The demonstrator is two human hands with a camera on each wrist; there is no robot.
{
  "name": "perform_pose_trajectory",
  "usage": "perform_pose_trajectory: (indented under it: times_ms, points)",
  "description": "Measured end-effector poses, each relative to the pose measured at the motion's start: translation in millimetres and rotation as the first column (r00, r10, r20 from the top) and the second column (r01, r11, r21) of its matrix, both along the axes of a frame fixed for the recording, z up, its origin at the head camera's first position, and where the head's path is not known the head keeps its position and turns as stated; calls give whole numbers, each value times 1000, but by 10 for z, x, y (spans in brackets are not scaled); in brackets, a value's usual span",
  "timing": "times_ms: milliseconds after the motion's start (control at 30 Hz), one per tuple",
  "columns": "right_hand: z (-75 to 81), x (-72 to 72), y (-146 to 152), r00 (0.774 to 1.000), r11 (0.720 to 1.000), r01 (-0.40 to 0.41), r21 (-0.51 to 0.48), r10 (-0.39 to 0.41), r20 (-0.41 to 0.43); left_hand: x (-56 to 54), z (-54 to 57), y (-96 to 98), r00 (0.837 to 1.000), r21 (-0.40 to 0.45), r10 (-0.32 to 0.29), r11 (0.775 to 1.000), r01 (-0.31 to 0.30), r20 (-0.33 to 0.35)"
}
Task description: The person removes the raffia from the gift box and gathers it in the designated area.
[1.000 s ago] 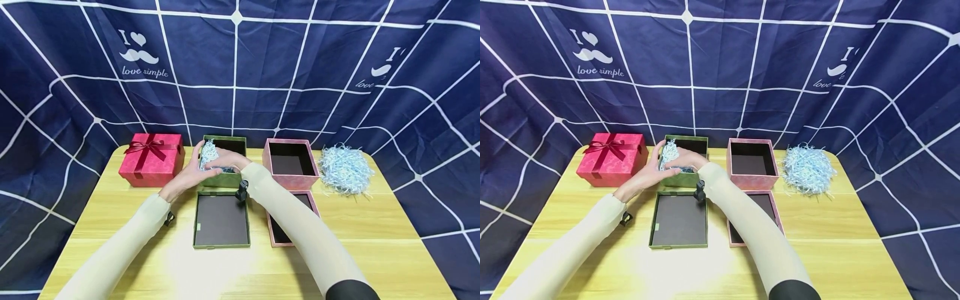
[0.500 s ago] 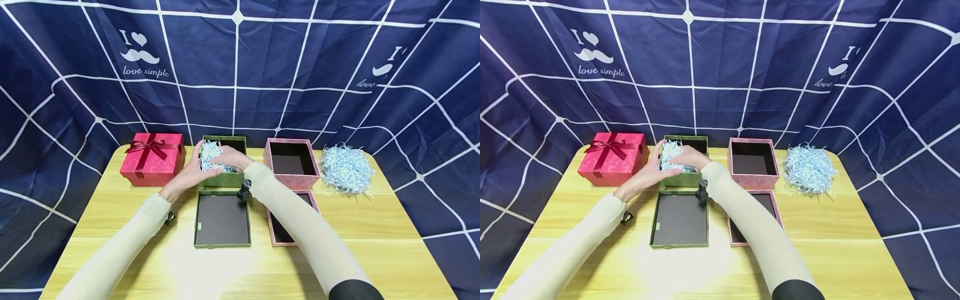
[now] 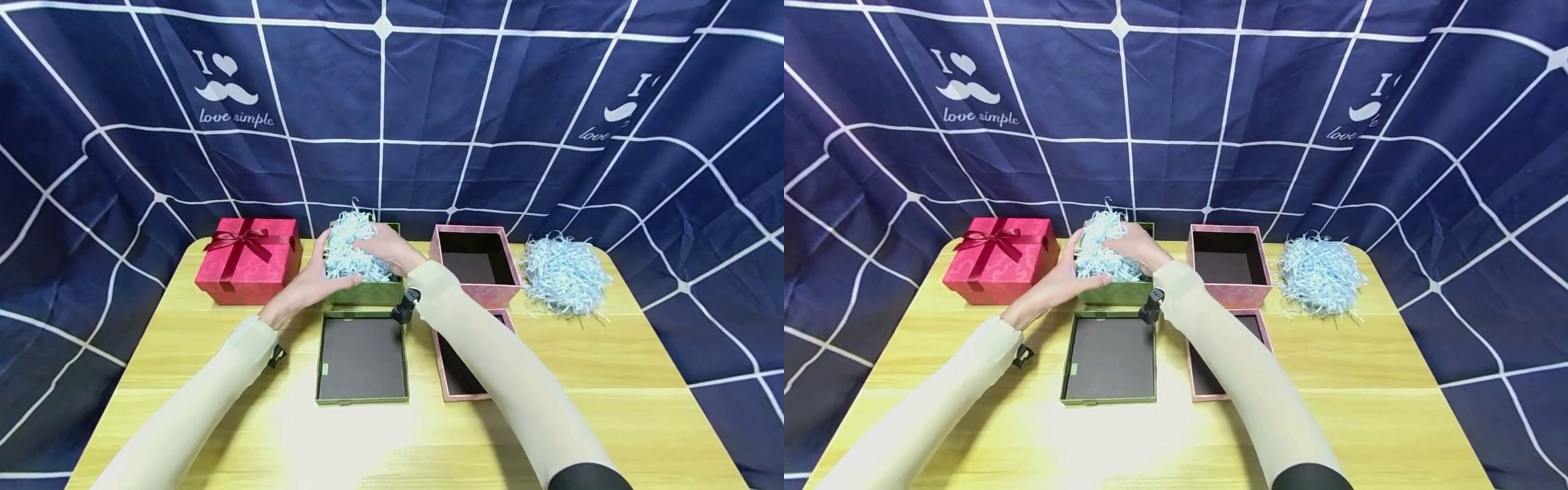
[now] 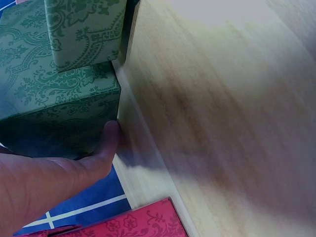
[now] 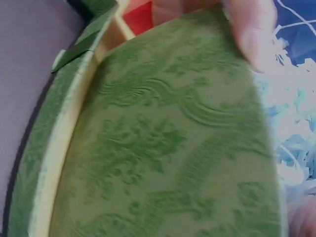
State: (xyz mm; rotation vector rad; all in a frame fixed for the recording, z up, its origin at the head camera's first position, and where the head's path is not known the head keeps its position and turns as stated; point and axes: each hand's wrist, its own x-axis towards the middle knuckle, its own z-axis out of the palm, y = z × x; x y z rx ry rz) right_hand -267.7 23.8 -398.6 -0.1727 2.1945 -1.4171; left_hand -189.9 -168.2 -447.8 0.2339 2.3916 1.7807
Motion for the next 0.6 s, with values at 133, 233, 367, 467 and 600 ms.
perform_pose_trajectory:
  times_ms: [133, 233, 367, 467, 600]
  points:
    - [48, -20, 65, 999, 998, 19, -56, -20, -28, 10, -1, -9, 1000, -8, 3, 1000, -3, 10]
    - [59, -18, 101, 998, 992, 39, -121, -46, -51, 22, -3, -14, 1000, -12, 10, 1000, -10, 17]
    - [104, 2, 161, 995, 984, 66, -167, -77, -61, 34, 10, -13, 1000, -18, 11, 1000, -11, 18]
    - [149, 14, 213, 994, 980, 81, -183, -92, -51, 34, 9, -14, 1000, -23, 8, 1000, -8, 12]
    - [215, 14, 286, 992, 980, 100, -173, -112, -60, 32, 6, -13, 1000, -31, 12, 999, -11, 14]
